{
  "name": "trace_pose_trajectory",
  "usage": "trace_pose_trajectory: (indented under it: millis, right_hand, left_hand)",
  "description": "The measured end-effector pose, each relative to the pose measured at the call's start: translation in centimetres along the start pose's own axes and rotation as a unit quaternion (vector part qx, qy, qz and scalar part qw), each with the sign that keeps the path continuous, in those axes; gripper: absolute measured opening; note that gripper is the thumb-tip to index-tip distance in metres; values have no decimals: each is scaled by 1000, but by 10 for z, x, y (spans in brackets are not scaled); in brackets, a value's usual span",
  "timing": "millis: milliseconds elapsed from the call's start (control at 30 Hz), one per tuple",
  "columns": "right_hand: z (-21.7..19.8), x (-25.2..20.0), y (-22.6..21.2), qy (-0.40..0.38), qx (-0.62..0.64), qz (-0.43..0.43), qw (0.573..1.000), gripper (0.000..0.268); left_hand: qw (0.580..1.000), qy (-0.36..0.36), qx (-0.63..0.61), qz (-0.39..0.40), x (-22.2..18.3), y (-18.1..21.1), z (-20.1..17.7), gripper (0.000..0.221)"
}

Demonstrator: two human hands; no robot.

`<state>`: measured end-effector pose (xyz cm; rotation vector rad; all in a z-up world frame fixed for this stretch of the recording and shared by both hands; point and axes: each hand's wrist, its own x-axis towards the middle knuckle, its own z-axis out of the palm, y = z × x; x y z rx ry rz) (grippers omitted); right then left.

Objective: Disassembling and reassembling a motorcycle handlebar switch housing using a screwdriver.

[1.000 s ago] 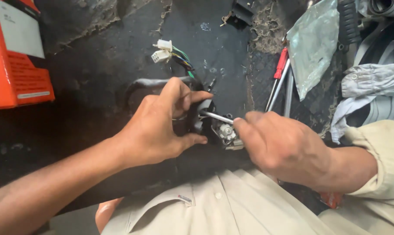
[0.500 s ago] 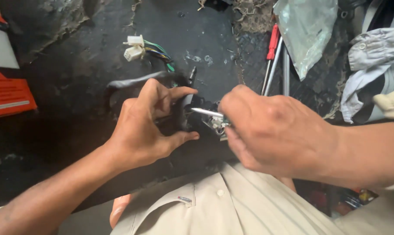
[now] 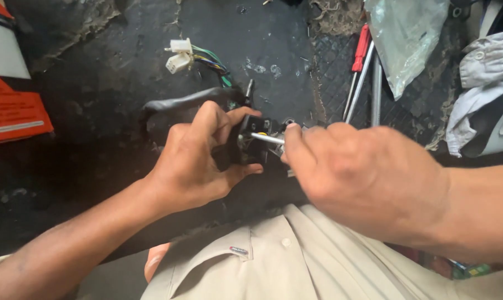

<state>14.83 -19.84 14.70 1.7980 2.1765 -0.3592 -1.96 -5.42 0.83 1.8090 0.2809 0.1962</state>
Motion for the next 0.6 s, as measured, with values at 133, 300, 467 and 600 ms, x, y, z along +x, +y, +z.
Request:
trace_pose_trajectory:
  millis: [133,300,467,600]
  right_hand:
    - [-19,12,2,-37,81,32,996,25]
    - [-23,18,8,101,-301,-291,903,30]
    - [1,13,21,78,-417,-430,797,25]
    - [-3,20,5,56,-297,-336,892,33]
  left_hand:
    - [999,5,-7,54,3,6,-1,66]
    - [999,-1,-14,32,-4,-2,-4,63]
    - [999,-26,-22,-9,-7,0,-5,60]
    - [999,-8,-39,29,-15,-13,-4,60]
